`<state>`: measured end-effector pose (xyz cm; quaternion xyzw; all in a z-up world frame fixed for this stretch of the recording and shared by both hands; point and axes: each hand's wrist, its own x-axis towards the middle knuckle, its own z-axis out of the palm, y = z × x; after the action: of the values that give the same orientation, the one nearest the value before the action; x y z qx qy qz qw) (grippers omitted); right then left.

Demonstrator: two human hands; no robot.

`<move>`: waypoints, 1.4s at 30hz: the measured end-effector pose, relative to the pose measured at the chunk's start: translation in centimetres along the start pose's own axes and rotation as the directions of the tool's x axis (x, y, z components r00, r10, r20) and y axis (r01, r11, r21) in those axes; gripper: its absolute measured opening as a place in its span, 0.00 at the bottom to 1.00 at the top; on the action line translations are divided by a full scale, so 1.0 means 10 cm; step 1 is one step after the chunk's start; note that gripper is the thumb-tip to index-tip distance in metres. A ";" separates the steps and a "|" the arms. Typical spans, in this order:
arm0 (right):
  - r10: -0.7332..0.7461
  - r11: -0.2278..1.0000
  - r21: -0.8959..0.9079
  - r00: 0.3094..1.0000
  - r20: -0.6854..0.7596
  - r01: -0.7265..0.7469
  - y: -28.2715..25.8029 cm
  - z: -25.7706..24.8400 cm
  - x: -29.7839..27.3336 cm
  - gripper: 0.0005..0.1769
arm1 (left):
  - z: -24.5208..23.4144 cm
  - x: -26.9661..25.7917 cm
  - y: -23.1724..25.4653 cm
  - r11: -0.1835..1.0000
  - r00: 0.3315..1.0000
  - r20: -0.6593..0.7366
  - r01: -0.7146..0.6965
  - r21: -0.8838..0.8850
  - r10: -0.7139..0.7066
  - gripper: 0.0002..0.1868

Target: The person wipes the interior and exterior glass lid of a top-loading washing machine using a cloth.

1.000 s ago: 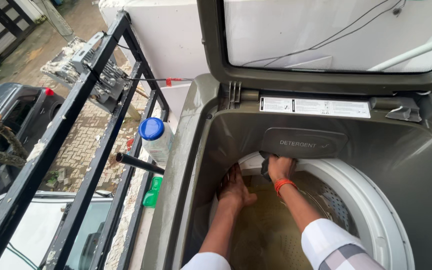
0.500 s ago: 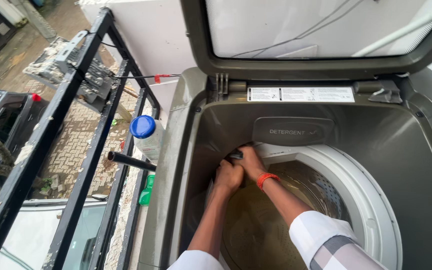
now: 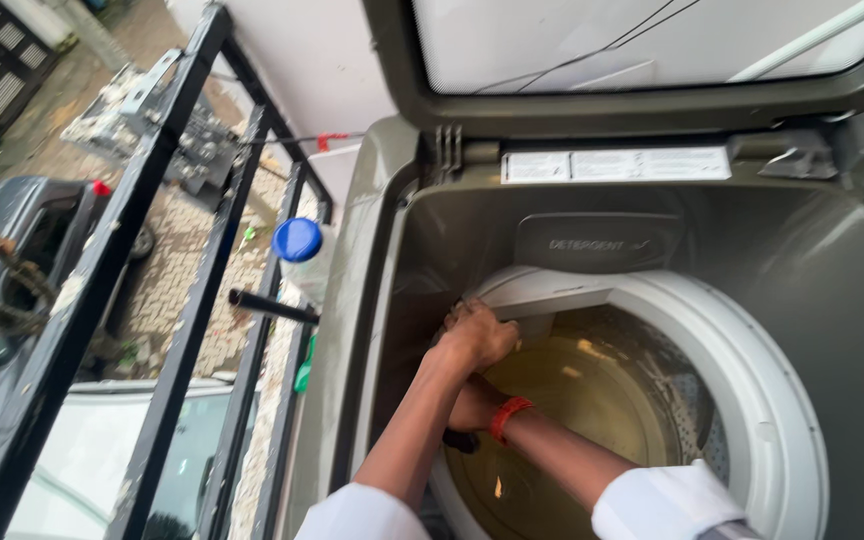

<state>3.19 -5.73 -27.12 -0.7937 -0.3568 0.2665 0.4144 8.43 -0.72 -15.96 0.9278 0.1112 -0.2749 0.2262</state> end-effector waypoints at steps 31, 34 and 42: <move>0.222 0.975 -0.214 0.381 0.898 -0.061 0.02 -0.70 -2.66 0.14 | 0.38 0.45 -0.34 0.960 0.951 0.298 -0.002 0.279 -0.085 0.53; 0.494 0.845 -0.533 0.319 0.809 0.040 0.27 -0.92 -2.87 0.29 | 0.31 0.39 -0.33 0.957 0.949 0.303 -0.004 0.289 -0.087 0.51; 0.908 0.028 -0.998 0.416 0.052 0.064 0.42 -1.44 -2.94 0.18 | 0.25 0.24 -0.23 0.946 0.948 0.315 -0.065 0.319 -0.042 0.43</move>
<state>-2.77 -37.25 -19.53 -0.7366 -0.2555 0.4137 -0.4701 8.54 0.26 -19.98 0.8965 0.0209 -0.4339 0.0867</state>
